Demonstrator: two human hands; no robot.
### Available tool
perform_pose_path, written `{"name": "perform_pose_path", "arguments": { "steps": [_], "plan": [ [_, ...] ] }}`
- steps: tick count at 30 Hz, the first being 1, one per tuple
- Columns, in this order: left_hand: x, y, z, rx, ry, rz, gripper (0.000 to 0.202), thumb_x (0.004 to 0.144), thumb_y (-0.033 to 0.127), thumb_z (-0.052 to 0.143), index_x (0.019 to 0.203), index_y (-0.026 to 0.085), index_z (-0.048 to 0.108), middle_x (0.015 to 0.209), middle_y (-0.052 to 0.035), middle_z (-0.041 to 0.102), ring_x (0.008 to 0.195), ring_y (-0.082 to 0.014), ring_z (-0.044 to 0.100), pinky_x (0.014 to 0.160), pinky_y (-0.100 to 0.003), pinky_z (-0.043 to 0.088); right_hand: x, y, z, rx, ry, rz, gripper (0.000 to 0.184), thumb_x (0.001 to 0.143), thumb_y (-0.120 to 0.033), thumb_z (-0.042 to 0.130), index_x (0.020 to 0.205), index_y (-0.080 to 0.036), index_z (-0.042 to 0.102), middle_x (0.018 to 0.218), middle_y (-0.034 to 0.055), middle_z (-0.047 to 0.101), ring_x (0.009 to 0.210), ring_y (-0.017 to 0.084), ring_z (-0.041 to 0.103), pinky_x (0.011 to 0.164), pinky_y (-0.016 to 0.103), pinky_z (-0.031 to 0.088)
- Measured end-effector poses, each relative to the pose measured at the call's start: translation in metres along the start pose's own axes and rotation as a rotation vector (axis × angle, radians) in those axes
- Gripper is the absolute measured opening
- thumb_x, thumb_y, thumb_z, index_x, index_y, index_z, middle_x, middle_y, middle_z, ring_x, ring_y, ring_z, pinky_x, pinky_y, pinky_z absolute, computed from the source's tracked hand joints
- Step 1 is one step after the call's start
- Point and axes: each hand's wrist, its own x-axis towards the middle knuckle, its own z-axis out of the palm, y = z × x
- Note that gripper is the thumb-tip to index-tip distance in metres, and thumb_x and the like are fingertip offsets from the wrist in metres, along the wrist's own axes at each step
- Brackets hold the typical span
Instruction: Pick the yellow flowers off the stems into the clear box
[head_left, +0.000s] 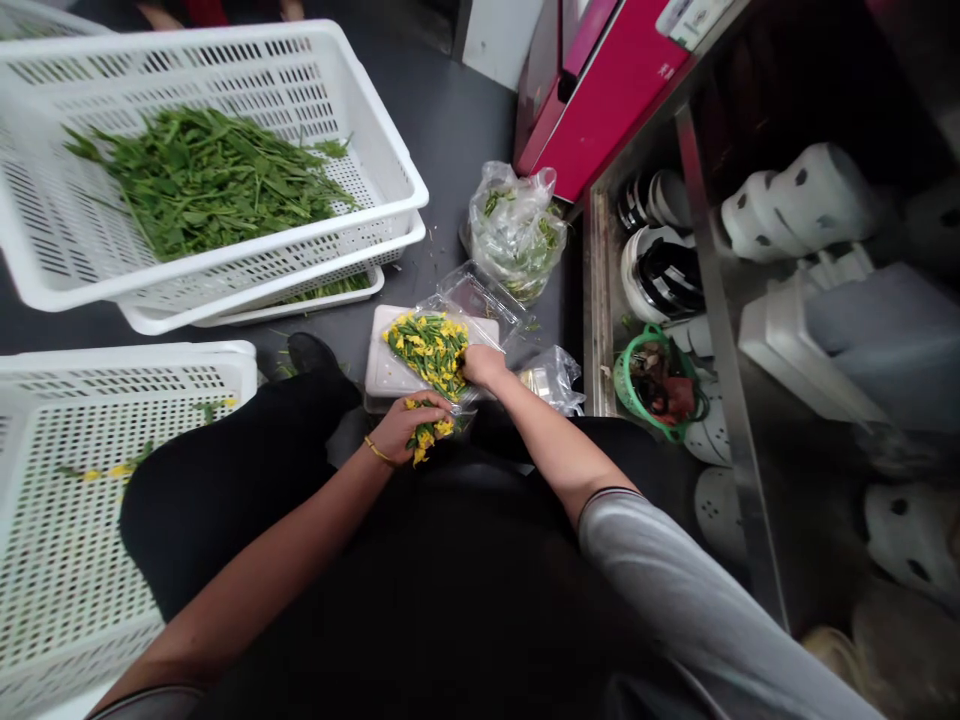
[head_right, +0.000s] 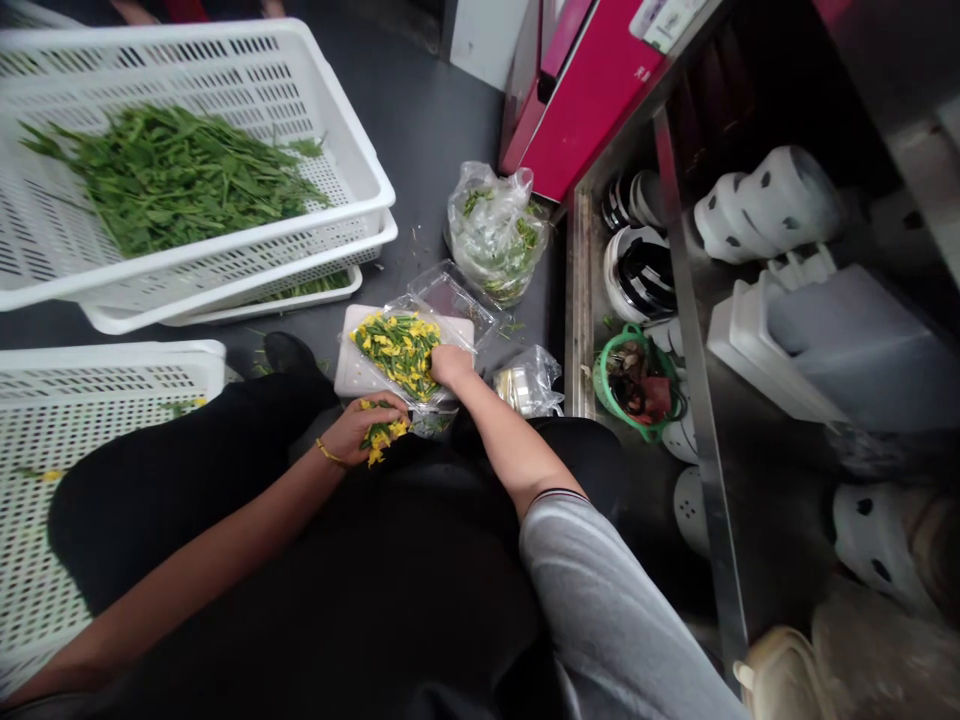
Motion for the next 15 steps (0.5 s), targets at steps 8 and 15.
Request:
{"name": "perform_pose_path", "arguments": {
  "steps": [8, 15],
  "plan": [
    [0.007, -0.005, -0.003, 0.055, 0.11, 0.045, 0.024, 0.058, 0.029, 0.077, 0.073, 0.014, 0.065, 0.059, 0.0, 0.061, 0.047, -0.0089, 0.055, 0.044, -0.019, 0.041, -0.036, 0.024, -0.027, 0.053, 0.161, -0.074, 0.03, 0.074, -0.033, 0.054, 0.098, -0.017, 0.064, 0.103, 0.0104, 0.066, 0.093, 0.023, 0.062, 0.072, 0.028, 0.045],
    [0.009, -0.008, -0.006, 0.184, 0.269, 0.13, 0.041, 0.058, 0.032, 0.077, 0.094, 0.014, 0.068, 0.063, -0.0001, 0.062, 0.045, -0.0096, 0.055, 0.036, -0.017, 0.034, -0.061, 0.006, -0.025, 0.126, 0.231, -0.263, 0.024, 0.077, -0.029, 0.052, 0.096, -0.015, 0.058, 0.087, 0.0071, 0.066, 0.078, 0.018, 0.059, 0.067, 0.025, 0.04]
  ]
}}
